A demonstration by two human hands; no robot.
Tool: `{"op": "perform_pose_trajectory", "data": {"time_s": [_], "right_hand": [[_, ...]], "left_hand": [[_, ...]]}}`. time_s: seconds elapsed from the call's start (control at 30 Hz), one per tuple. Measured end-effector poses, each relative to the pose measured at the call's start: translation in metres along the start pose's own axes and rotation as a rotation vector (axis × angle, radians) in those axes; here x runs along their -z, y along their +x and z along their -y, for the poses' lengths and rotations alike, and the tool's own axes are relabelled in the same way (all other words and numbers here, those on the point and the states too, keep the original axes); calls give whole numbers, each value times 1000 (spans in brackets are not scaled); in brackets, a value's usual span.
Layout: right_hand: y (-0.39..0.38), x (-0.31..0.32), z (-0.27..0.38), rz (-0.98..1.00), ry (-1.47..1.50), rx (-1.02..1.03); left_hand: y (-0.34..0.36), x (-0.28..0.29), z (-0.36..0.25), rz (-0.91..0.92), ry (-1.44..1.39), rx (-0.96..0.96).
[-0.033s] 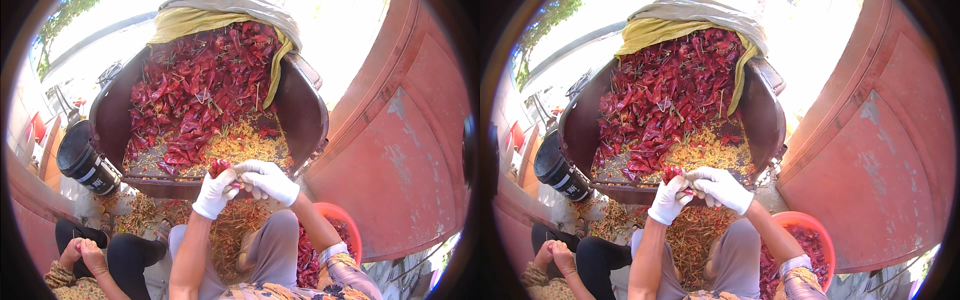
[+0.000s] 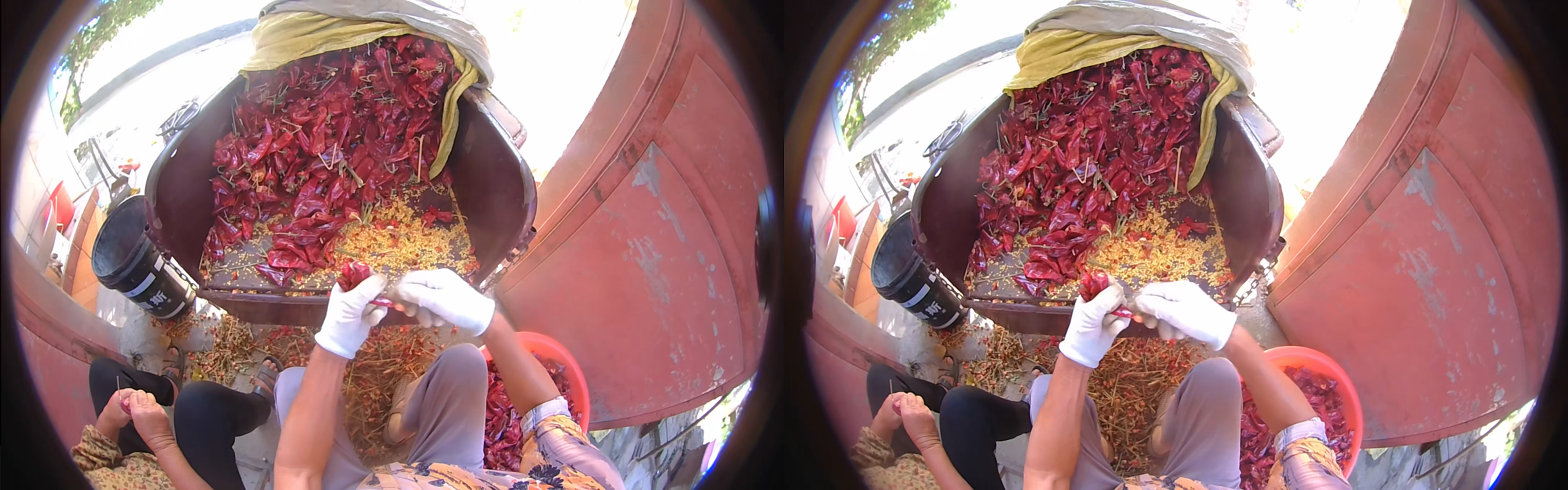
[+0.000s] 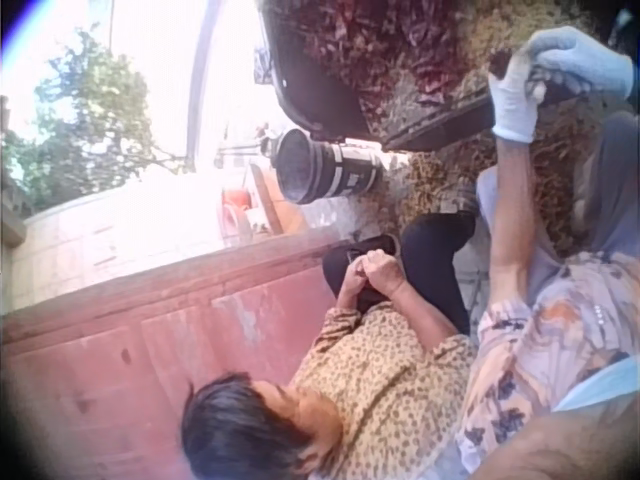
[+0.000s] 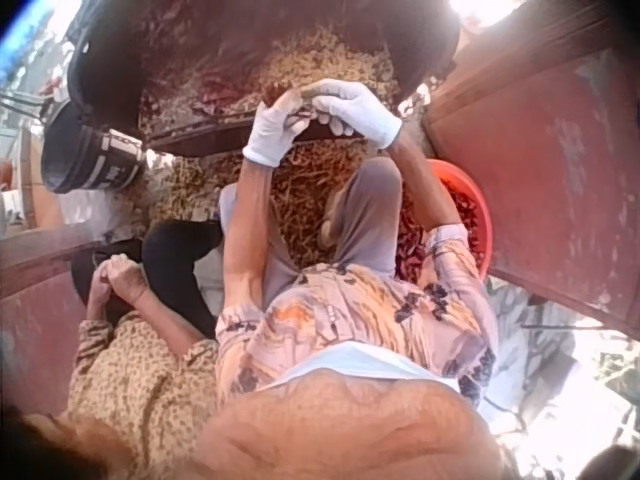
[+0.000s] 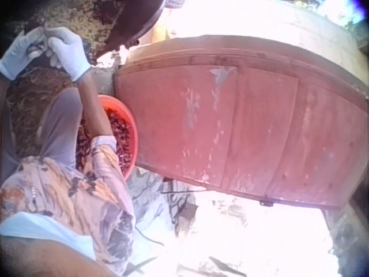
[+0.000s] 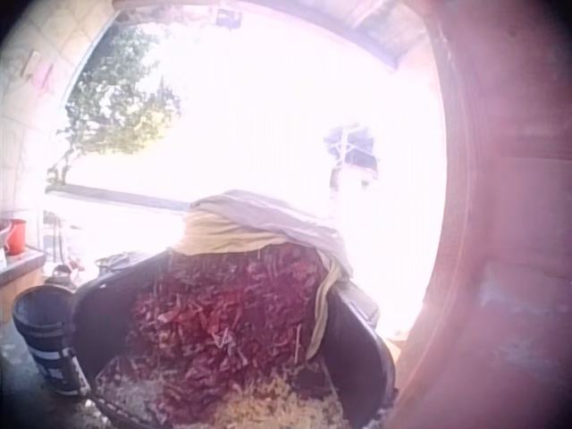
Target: The person, wearing gloves, sorts through a large pile of dried red peppers in a metal container, picking them up one by one, removing stems and debris, and placing them into a bucket.
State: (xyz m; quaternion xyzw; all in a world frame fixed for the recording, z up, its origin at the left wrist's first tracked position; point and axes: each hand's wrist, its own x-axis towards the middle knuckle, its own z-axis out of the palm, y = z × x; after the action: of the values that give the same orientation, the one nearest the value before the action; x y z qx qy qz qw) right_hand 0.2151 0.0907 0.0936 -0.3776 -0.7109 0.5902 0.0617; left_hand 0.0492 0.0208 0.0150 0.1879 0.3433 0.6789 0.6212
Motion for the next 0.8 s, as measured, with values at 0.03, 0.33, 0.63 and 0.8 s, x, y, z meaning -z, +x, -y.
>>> {"op": "perform_pose_trajectory", "data": {"time_s": [0.03,0.33,0.63,0.8], "right_hand": [[-1,12,-7,-75,-156,144],[123,82,-65,-1014,-973,57],[67,34,-21,-411,-170,307],[54,14,-25,-137,79,217]], "left_hand": [[6,9,2,48,-27,-18],[9,-9,7,-118,-8,-140],[15,-2,12,-66,485,-678],[17,-5,18,-11,846,-720]]}}
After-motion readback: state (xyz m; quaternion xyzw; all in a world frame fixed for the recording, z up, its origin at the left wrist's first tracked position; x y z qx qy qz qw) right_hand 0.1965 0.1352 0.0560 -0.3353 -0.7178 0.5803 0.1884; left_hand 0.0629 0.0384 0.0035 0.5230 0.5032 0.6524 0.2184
